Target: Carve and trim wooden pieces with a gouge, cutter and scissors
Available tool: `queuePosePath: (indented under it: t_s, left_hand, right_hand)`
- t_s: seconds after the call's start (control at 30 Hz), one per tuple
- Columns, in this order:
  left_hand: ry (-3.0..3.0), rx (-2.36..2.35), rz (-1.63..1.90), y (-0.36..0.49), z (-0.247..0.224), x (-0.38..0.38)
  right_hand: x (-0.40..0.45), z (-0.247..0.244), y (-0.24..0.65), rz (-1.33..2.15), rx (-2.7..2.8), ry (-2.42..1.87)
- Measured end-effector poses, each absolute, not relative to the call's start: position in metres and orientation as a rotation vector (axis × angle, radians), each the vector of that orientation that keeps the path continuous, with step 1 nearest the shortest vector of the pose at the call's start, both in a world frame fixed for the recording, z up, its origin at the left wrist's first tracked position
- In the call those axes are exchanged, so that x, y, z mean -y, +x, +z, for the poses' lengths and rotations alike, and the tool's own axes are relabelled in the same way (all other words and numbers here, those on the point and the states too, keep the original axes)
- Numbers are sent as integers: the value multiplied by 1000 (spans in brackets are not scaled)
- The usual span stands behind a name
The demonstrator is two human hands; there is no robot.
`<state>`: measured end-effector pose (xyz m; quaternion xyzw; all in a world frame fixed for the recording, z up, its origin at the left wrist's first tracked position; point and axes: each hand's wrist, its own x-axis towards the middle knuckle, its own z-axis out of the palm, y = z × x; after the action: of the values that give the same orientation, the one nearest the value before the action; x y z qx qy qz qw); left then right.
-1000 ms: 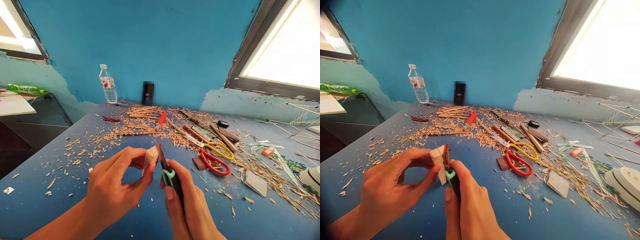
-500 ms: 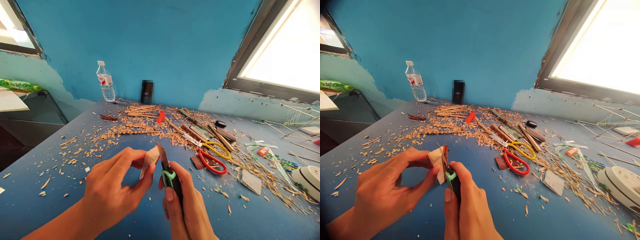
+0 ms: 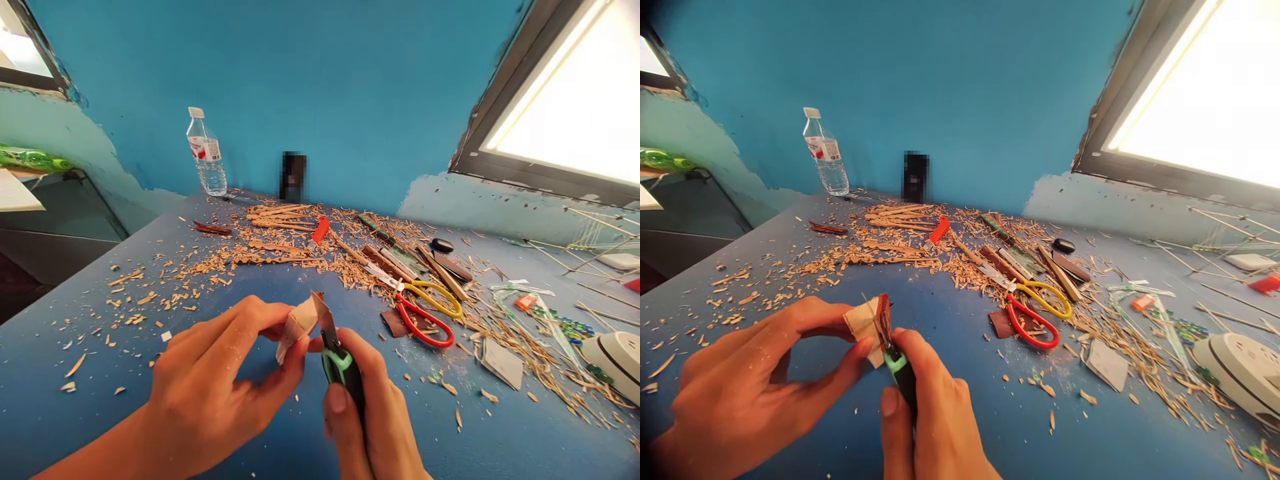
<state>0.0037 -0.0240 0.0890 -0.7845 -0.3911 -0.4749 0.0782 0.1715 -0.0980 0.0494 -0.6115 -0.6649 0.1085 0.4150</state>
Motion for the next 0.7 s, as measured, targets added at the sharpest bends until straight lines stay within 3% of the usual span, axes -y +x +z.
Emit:
queuePosePath:
  t_s: [0.5, 0.7]
  left_hand:
    - [-2422, 1002, -1332, 11, 89, 28]
    - [-2355, 990, -1299, 19, 90, 30]
  right_hand:
    - [91, 105, 207, 408, 1998, -1501]
    - [92, 128, 222, 385, 2080, -1670]
